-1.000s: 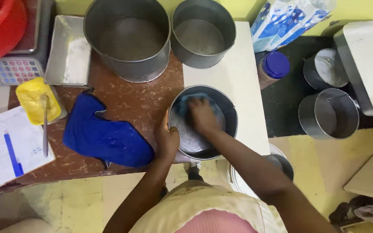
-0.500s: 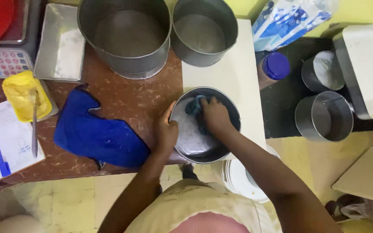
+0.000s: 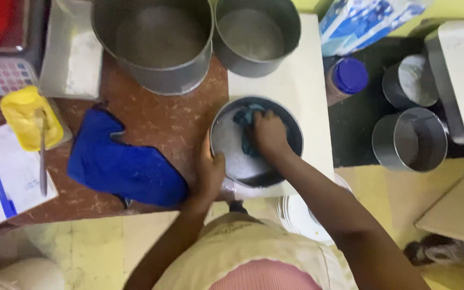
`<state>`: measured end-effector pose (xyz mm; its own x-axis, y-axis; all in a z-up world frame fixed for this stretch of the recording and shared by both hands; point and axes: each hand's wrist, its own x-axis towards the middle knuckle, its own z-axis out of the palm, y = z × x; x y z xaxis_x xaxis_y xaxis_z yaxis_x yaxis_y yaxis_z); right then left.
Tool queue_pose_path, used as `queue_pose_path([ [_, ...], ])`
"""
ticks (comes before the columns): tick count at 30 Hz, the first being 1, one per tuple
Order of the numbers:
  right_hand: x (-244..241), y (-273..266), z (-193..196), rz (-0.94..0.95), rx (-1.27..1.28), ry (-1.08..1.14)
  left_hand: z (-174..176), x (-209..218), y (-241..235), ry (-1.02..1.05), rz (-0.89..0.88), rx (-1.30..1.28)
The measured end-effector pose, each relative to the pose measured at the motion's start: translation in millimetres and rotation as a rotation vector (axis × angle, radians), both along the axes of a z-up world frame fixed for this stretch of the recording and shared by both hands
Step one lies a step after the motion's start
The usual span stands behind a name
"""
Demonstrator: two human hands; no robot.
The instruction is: Greasing the interior of various cake tins using a cloth and margarine
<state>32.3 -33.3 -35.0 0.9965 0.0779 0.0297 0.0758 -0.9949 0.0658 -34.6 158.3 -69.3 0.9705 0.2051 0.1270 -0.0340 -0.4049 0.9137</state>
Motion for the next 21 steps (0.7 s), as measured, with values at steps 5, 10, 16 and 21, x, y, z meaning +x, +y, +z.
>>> queue_pose_path([
  [5, 4, 31, -24, 0.403, 0.194, 0.098, -14, 80, 46, 0.165, -0.434, -0.174],
  [10, 14, 8, 0, 0.216, 0.135, 0.135, 43, 65, 36, 0.095, -0.255, -0.059],
  [16, 22, -3, -12, 0.099, 0.108, 0.006, 53, 5, 10, 0.385, -0.232, -0.064],
  [21, 6, 28, 22, 0.421, 0.284, 0.052, 5, 78, 28, 0.267, -0.451, -0.342],
])
